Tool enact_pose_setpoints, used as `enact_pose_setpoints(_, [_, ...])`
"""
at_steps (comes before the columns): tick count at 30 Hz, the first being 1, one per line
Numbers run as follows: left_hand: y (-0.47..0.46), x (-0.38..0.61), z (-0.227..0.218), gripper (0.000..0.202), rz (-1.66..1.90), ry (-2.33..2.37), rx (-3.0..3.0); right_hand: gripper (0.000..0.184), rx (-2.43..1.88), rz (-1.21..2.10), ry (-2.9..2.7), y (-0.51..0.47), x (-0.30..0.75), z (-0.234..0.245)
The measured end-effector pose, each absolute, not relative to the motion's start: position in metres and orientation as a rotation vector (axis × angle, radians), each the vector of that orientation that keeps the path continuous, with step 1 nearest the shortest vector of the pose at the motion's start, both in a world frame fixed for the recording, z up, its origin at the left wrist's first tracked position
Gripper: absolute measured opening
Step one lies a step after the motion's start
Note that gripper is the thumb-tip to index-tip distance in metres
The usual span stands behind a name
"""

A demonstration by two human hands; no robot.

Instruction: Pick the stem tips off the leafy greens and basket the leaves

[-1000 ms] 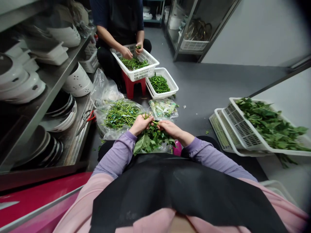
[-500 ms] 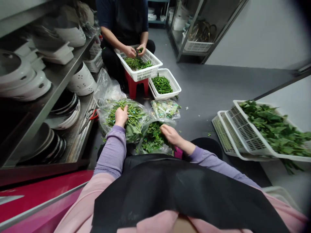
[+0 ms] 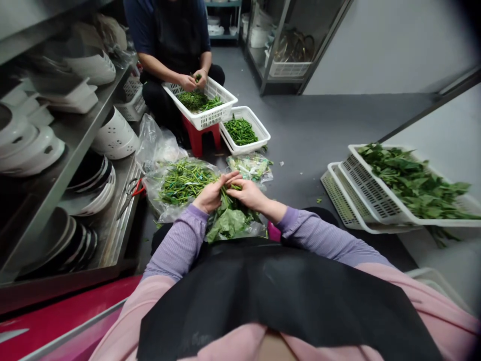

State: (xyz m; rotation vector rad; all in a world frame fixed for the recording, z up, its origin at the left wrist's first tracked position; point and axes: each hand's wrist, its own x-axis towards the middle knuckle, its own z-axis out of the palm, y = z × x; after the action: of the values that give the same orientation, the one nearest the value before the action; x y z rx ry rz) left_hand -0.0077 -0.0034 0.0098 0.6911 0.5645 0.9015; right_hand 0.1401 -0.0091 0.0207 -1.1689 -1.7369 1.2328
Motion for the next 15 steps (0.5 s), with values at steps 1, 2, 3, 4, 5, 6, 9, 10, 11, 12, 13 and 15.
enact_pose_setpoints(1, [-0.005, -0.004, 0.010, 0.045, 0.887, 0.556, 0.700, 0.022, -1.169, 1.235, -1.704, -0.009, 0.139, 0.018])
enact_pose_setpoints(2, [-0.007, -0.002, 0.010, 0.045, 0.875, 0.557, 0.706, 0.022, -1.179, 1.251, -1.660, -0.009, 0.138, 0.015])
enact_pose_setpoints(3, [-0.008, 0.000, 0.010, 0.045, 0.862, 0.565, 0.709, 0.023, -1.194, 1.271, -1.615, -0.010, 0.138, 0.012])
enact_pose_setpoints(4, [-0.010, 0.001, 0.011, 0.046, 0.853, 0.577, 0.712, 0.023, -1.208, 1.286, -1.572, -0.011, 0.139, 0.010])
enact_pose_setpoints(5, [-0.011, 0.002, 0.012, 0.046, 0.851, 0.589, 0.718, 0.023, -1.214, 1.295, -1.534, -0.012, 0.139, 0.009])
enact_pose_setpoints(6, [-0.012, 0.002, 0.012, 0.046, 0.855, 0.596, 0.723, 0.023, -1.208, 1.304, -1.500, -0.013, 0.139, 0.009])
enact_pose_setpoints(9, [-0.014, 0.003, 0.012, 0.049, 0.876, 0.574, 0.717, 0.020, -1.162, 1.412, -1.339, -0.015, 0.138, 0.009])
enact_pose_setpoints(10, [-0.013, 0.003, 0.011, 0.049, 0.877, 0.563, 0.705, 0.021, -1.148, 1.486, -1.240, -0.014, 0.138, 0.010])
enact_pose_setpoints(11, [-0.013, 0.003, 0.010, 0.049, 0.876, 0.556, 0.690, 0.023, -1.131, 1.561, -1.131, -0.014, 0.138, 0.010])
enact_pose_setpoints(12, [-0.012, 0.003, 0.010, 0.047, 0.880, 0.555, 0.671, 0.026, -1.112, 1.621, -1.026, -0.013, 0.139, 0.010])
enact_pose_setpoints(13, [-0.011, 0.002, 0.009, 0.044, 0.892, 0.559, 0.654, 0.028, -1.090, 1.661, -0.941, -0.012, 0.140, 0.009])
enact_pose_setpoints(15, [-0.009, 0.002, 0.007, 0.039, 0.924, 0.570, 0.623, 0.031, -1.061, 1.673, -0.847, -0.009, 0.144, 0.007])
